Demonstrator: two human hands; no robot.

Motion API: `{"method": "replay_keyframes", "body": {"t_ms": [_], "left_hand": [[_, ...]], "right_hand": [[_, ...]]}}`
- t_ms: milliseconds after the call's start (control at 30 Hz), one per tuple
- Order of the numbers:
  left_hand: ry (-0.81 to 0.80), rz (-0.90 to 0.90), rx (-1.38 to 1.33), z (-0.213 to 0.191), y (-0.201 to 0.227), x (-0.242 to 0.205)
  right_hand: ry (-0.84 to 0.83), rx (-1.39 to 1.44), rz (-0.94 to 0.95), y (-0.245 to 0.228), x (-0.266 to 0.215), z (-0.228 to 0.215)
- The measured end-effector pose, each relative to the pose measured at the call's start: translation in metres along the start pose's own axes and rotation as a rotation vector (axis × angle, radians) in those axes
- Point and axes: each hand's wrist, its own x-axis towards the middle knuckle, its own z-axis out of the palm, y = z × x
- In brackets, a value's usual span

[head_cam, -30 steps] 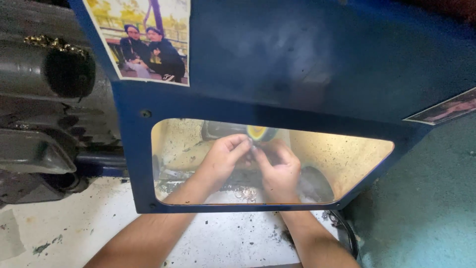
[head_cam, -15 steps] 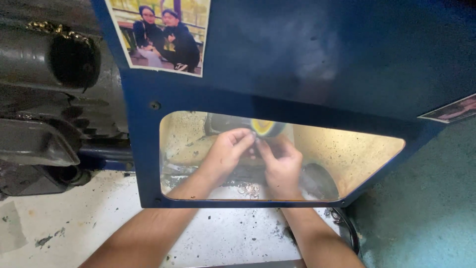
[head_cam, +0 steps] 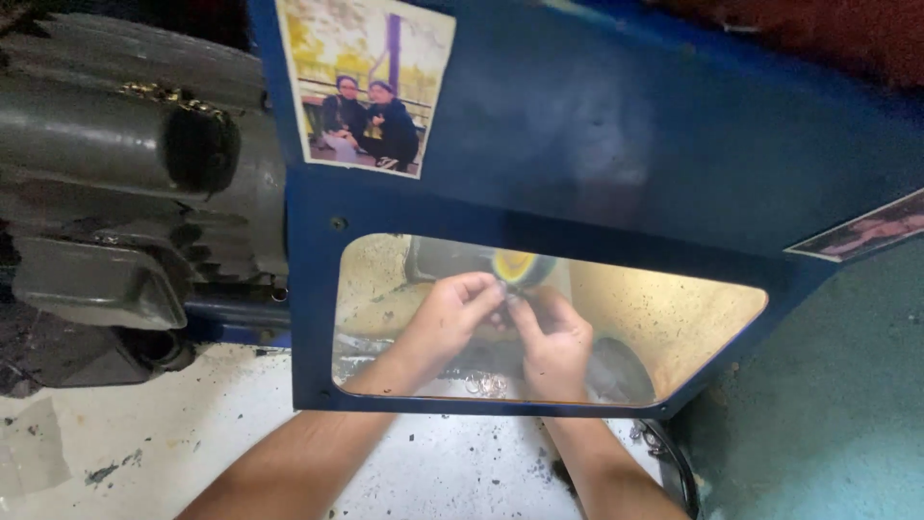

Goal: The person holds a small metal ring against a rotating polishing wheel inside a blue machine with a clear window. They rotate the ring with both hands to polish different sides, then briefly inspect it before continuing the process.

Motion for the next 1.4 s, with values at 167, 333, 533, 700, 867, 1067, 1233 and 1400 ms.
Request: {"method": "replay_keyframes", "body": {"t_ms": [167,333,533,700,867,1067,1233,1400], "left_hand": [[-0.026,0.035,0.043,0.000,0.016,-0.002],[-0.194,0.101,0.144,-0.006,0.038,-0.017],[-0.240,0.121,0.161,-0.010,0.032,-0.011],[-0.254,0.186,0.140,-0.013,0.029,-0.008],[-0.270,0.194,0.108,-0.014,0.029,-0.006],[-0.289,0.212,0.077,-0.016,0.024,-0.005],[-0.298,0.227,0.061,-0.019,0.019,-0.002],[-0.304,0.242,0.058,-0.021,0.013,0.000]], "right_hand": [[0.013,0.028,-0.090,0.011,0.002,-0.001],[0.006,-0.101,-0.369,0.011,-0.008,-0.022],[-0.041,0.000,-0.603,0.008,-0.003,-0.023],[-0.056,0.002,-0.598,0.011,0.000,-0.022],[-0.098,0.015,-0.603,0.009,0.003,-0.020],[-0.115,0.015,-0.597,0.014,0.005,-0.021],[-0.124,0.011,-0.587,0.015,0.005,-0.021],[-0.122,0.015,-0.573,0.016,0.005,-0.021]]}}
